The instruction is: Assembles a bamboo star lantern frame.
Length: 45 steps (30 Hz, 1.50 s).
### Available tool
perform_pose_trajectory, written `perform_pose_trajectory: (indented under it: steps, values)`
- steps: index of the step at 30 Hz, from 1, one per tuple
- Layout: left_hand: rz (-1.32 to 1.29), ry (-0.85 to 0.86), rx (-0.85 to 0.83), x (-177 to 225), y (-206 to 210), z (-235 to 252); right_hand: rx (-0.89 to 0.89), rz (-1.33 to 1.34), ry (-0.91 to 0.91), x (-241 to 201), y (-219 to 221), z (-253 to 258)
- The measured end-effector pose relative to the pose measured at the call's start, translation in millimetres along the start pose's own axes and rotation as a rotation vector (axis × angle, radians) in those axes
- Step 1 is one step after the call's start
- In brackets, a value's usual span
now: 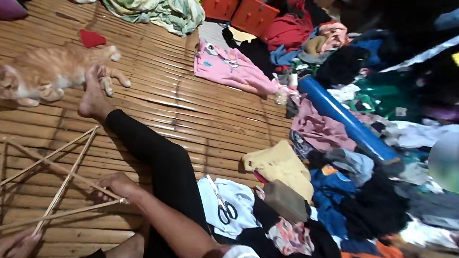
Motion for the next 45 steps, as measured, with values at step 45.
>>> perform_pose_trajectory:
  steps: [45]
  values:
    - [0.189,0.201,-0.085,23.6,10.5,29.8,0.106,-0.313,0.038,4.3,-18.1,2.1]
Point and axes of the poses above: each hand's wrist, its own z-axis towards the middle knuckle, its own y-axis out of the palm, x = y × z, the point moved 7 cm from there along z, towards the middle knuckle, and after that the axes turned 7 degrees about -x, right-handed, at the moved point
